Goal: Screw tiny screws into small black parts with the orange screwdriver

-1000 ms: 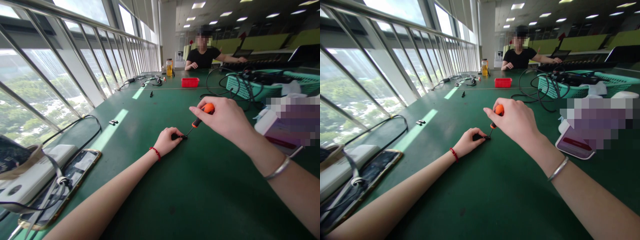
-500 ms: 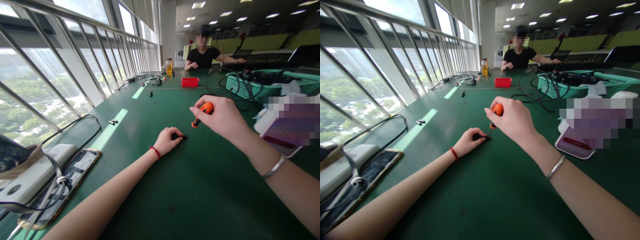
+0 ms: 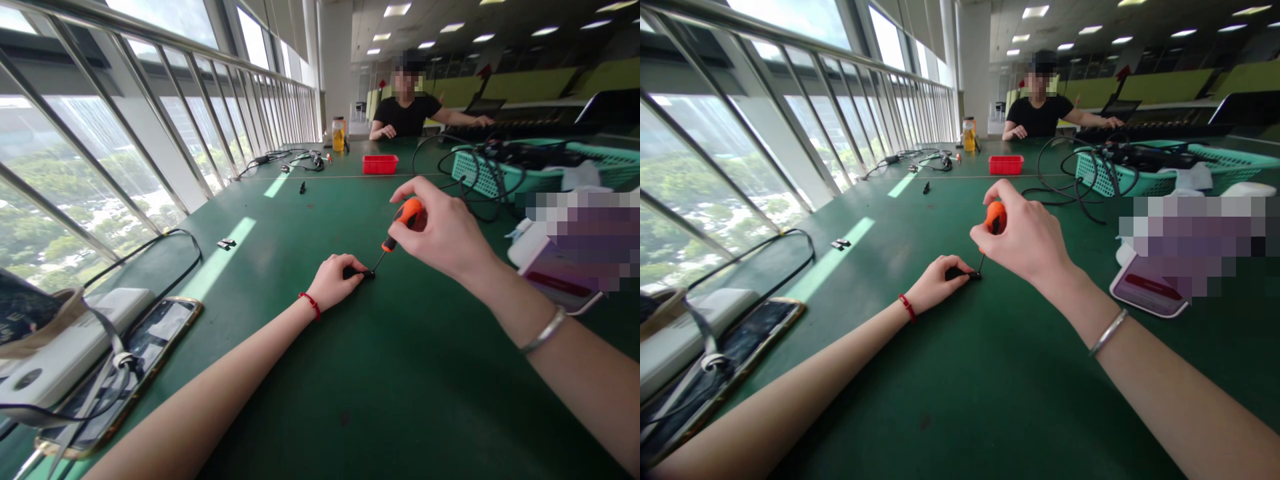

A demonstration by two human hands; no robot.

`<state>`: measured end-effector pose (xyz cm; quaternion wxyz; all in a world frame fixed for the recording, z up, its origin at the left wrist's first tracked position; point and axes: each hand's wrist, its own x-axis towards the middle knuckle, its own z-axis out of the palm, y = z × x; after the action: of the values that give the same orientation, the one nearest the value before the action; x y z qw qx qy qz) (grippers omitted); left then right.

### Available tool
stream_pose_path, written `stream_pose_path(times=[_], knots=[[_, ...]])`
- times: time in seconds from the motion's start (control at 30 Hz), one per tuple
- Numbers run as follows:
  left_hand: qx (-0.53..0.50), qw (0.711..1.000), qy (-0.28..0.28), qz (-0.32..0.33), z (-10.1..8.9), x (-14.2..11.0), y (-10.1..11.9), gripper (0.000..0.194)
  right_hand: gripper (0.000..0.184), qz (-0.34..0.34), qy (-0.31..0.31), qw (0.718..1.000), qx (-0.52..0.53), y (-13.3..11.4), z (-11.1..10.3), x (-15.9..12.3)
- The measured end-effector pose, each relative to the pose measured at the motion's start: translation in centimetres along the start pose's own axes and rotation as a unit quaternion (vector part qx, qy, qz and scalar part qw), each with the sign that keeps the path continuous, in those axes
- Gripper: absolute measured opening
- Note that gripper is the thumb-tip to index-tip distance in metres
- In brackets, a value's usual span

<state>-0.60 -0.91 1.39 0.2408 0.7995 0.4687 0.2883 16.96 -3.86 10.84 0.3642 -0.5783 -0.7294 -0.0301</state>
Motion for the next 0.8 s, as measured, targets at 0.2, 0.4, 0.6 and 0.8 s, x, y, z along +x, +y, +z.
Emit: stream_pose_path(times=[0.2,0.4,0.6,0.8], knots=[[0.004,1.000,-0.007,0.000,-0.05,0.06,0.04,0.012,0.032,0.009,0.036,0.999,-0.019,0.19,0.37,0.02],[0.010,1.000,-0.003,0.001,0.03,0.01,-0.01,0.011,0.024,-0.016,0.019,0.999,0.025,0.04,0.27,-0.05],[0.007,1.000,-0.003,0.008,0.05,0.00,-0.13,0.011,0.032,0.010,0.036,0.999,-0.018,-0.18,0.15,-0.08],[0.012,1.000,0.000,0.001,0.05,0.00,-0.05,0.011,0.024,-0.015,0.013,0.999,0.043,0.03,0.21,0.00]])
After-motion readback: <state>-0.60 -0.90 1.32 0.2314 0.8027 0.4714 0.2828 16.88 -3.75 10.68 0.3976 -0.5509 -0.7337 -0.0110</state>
